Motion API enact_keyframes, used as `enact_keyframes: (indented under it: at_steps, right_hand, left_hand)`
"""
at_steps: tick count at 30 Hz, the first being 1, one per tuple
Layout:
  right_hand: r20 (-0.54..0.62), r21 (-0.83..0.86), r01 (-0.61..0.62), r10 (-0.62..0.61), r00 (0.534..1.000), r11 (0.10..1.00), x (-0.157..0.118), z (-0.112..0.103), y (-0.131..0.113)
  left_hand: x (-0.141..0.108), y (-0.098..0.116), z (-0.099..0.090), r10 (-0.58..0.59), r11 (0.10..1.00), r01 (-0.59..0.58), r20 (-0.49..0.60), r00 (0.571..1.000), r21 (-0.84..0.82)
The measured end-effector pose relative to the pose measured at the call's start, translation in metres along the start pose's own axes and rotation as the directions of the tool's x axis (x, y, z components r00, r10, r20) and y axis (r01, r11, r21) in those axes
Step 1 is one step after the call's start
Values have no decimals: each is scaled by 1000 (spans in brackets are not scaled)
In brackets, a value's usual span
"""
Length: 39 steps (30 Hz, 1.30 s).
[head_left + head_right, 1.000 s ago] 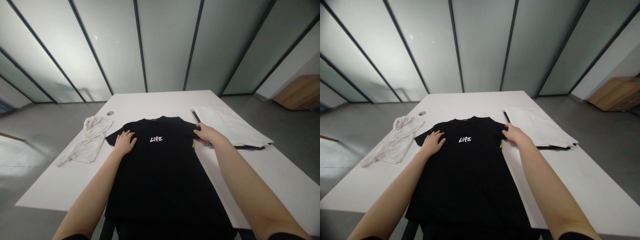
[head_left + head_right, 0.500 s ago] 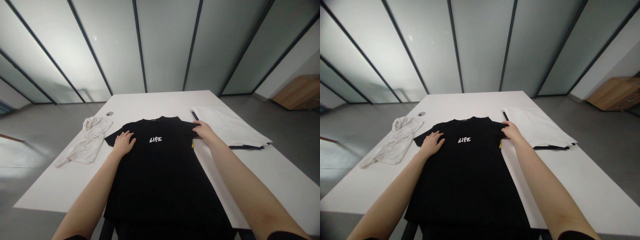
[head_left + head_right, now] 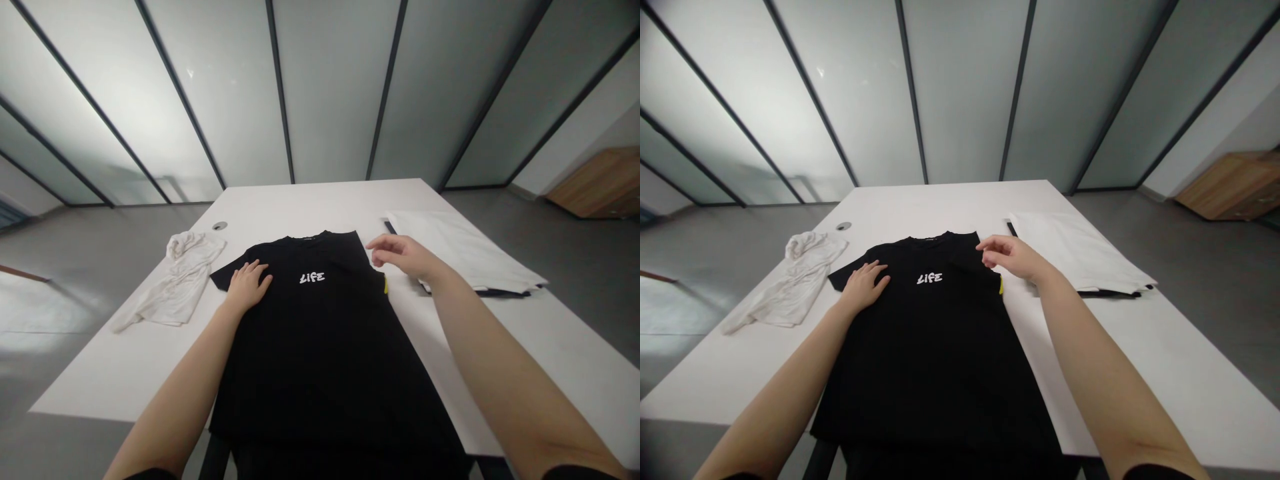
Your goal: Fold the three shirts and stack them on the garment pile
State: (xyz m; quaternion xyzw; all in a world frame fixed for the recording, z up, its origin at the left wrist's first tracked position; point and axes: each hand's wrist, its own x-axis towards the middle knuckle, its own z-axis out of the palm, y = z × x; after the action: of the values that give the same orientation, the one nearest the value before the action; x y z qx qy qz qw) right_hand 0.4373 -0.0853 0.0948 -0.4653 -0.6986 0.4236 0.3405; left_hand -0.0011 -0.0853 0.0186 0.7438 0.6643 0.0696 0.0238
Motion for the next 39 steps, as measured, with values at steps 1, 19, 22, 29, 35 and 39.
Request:
enact_keyframes:
  at_steps: [1,19,22,29,35,39]
  right_hand:
    - [-92,7,-6,6,996,1000,3,1,5]
    - [-234,-758,-249,106,966,603,22,48,73]
    - [-318,-727,-354,169,933,588,21,40,64]
    - [-276,-722,-369,244,929,585,15,43,54]
    - [-293,-733,-377,237,926,567,12,43,50]
    - [-314,-733,-381,217,924,564,8,47,49]
  left_hand:
    - [0,0,0,0,1000,0,-2,1000,-1]
    - [-1,2,-2,-11,999,10,10,1000,52]
    - [-1,3,-2,-10,998,10,7,1000,64]
    - [-3,14,-10,-21,993,20,10,1000,112]
    - [20,59,-33,-111,964,79,114,987,255]
    - [53,122,-40,86,992,-88,23,996,93]
